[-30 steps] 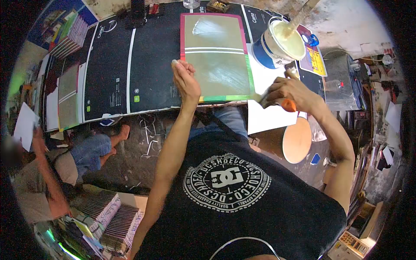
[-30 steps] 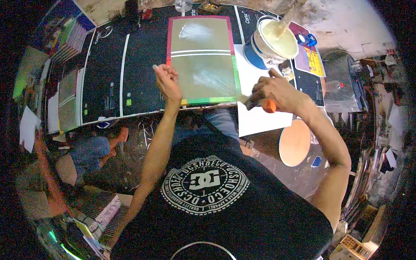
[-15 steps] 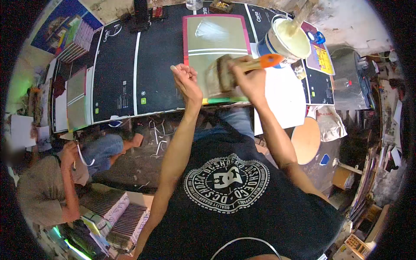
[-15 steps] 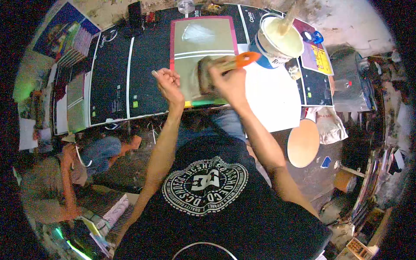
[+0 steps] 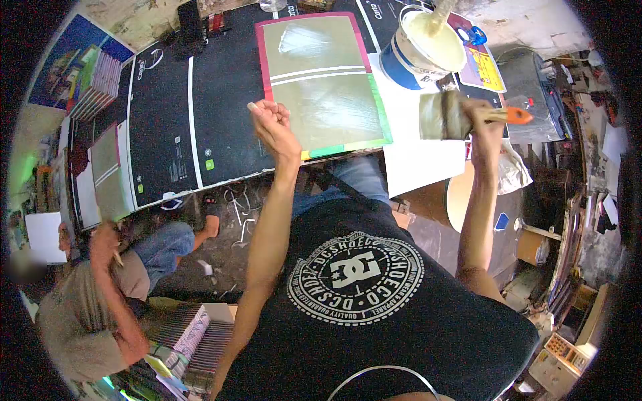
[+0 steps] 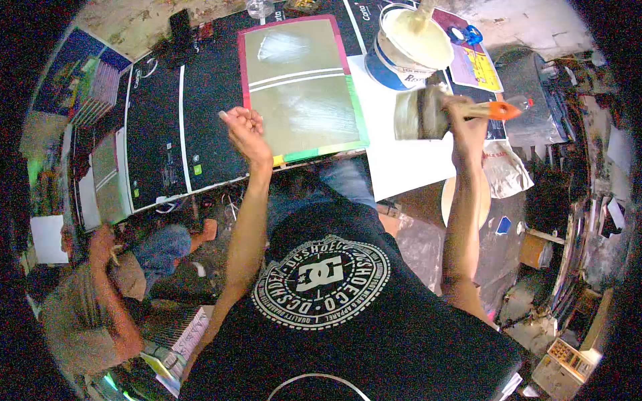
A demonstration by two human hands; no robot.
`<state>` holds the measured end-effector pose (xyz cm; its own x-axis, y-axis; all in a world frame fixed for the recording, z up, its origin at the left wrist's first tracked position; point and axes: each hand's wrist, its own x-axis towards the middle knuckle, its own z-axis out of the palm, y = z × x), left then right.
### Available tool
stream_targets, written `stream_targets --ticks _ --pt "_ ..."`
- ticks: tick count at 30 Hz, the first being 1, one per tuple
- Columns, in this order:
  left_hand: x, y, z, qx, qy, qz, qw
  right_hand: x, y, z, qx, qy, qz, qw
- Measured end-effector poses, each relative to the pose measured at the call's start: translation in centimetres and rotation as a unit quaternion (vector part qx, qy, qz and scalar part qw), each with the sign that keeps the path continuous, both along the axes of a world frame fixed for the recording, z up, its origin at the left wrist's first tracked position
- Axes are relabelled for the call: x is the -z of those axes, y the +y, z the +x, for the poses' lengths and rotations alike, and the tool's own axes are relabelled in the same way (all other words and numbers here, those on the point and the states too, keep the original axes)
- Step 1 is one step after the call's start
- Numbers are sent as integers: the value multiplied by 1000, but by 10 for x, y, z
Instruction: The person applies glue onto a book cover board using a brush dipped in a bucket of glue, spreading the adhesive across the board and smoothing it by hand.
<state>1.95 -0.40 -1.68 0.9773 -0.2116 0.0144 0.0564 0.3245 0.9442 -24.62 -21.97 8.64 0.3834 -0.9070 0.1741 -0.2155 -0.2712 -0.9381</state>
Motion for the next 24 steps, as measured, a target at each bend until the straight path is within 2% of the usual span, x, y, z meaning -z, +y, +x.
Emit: stream_targets --ticks 1,2,3,4,6,8,9,10,11,13,15,17,20,23,24 --pt "1 0 0 2 -12 5 1000 -13 2 11 8 -84 23 996" --pt "3 0 1 4 -24 9 1000 -22 7 29 21 -113 22 993" --pt "5 -1 1 8 -38 14 999 -26 8 47 24 -79 -1 997" --pt "5 -2 0 12 -33 21 999 -25 14 74 12 -128 -19 991" --pt "3 -1 -1 20 -24 36 999 -8 20 121 -36 -72 -51 995" --pt "0 -2 0 6 -68 100 993 20 32 176 -48 -60 -98 992" --pt "-2 -2 -2 -1 -88 133 987 23 41 195 -96 -11 -134 986" --pt "-5 -4 -4 -2 -82 150 985 50 52 220 -85 -56 -161 982" --pt "-7 -5 -6 -5 -89 159 983 54 48 219 -104 66 -121 985" --pt "-8 -6 -6 -11 -98 175 980 70 17 203 -140 123 -140 972" --pt "-10 -7 -7 -13 -89 161 983 73 -17 180 -106 165 -173 965" --pt "-8 -6 -7 -12 -81 151 985 41 -22 160 -91 201 -178 959" --pt "-4 -7 -6 -8 -81 143 986 16 -14 154 -45 315 -242 916" --pt "-4 -4 -6 -5 -90 153 984 15 8 161 0 93 -279 956" --pt "-8 -4 -7 -3 -92 152 984 13 19 165 -29 31 -224 974"
